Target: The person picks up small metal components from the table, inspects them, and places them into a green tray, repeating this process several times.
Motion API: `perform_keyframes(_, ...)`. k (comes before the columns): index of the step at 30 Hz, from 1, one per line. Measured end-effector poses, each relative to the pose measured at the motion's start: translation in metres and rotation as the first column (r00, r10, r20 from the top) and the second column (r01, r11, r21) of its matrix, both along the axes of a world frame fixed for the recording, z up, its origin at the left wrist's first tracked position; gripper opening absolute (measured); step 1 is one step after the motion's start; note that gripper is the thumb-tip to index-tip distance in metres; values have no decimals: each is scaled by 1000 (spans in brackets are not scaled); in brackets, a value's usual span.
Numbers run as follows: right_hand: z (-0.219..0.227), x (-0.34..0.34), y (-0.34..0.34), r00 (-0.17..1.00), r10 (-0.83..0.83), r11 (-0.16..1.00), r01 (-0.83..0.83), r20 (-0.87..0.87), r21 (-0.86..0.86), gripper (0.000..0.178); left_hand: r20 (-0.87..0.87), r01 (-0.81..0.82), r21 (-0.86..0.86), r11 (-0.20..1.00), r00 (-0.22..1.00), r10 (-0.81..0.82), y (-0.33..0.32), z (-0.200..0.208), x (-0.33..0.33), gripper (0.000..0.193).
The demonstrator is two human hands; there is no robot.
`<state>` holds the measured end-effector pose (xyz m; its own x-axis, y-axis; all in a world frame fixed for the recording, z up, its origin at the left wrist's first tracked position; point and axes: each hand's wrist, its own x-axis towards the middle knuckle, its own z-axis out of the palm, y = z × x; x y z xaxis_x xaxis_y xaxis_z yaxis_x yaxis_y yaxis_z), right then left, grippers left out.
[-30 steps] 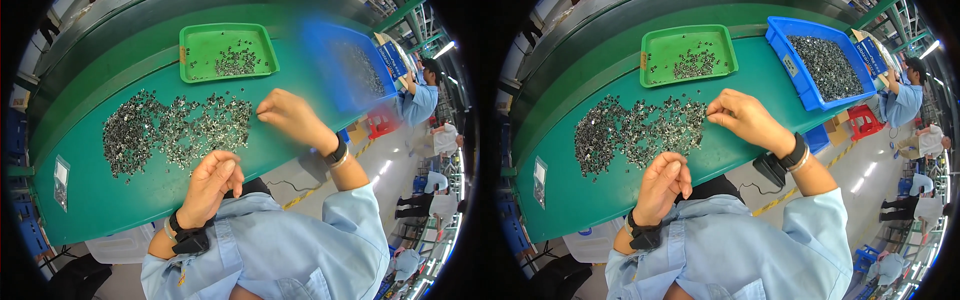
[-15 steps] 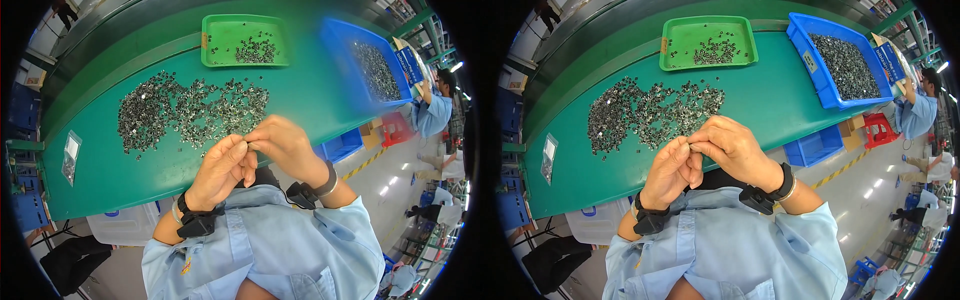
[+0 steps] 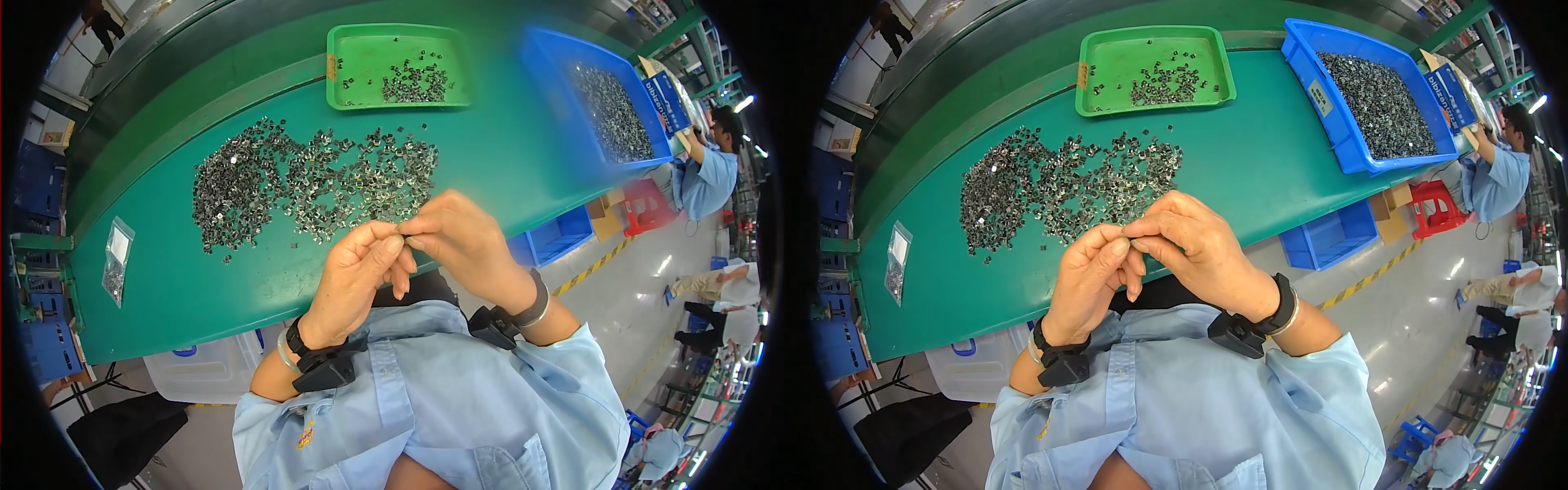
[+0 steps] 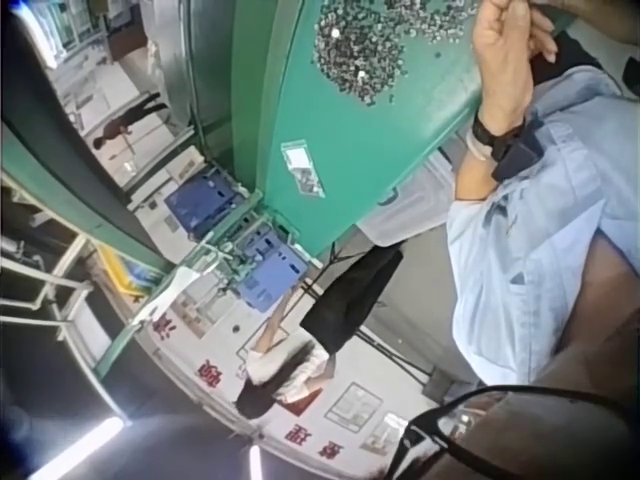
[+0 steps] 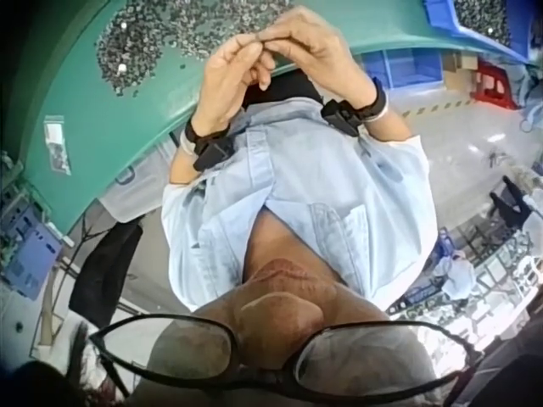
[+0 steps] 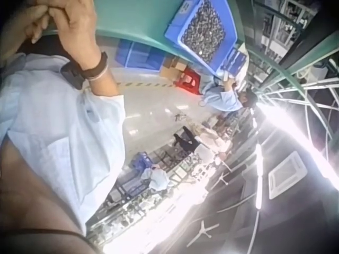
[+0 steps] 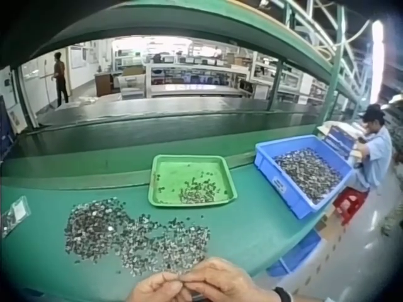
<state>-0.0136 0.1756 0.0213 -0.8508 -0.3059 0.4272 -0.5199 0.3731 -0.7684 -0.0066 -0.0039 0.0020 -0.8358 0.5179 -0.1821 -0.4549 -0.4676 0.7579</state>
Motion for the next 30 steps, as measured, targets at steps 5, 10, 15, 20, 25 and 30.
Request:
perform_keyframes(5, -3, 1, -2, 997, -34, 999, 36, -71, 25, 23, -72, -4, -99, 995, 997, -3, -1, -1, 0, 20)
perform_keyframes(10, -9, 3, -1, 992, -46, 999, 48, -117, 15, 24, -44, 24, -90, 996, 999, -28, -2, -1, -2, 20)
perform_keyframes(15, -8, 3, 1, 999, -34, 999, 33, -41, -26, 22, 35, 57, -2, 998, 998, -57, -2, -3, -3, 20)
perform_keyframes(20, -8, 4, 2, 999, -44, 998, 44, 8, -45, 20, 62, 49, 3, 999, 997, -50, -2, 4, -1, 20)
perform_keyframes(25, -9, 4, -1, 999, -29, 999, 28, -26, -31, 19, 14, 43, 3, 999, 999, -43, -3, 2, -2, 20)
perform_keyframes(30, -9, 5, -3, 999, -43, 998, 41, -33, -48, 20, 21, 33, 8, 999, 999, -34, -3, 1, -1, 19)
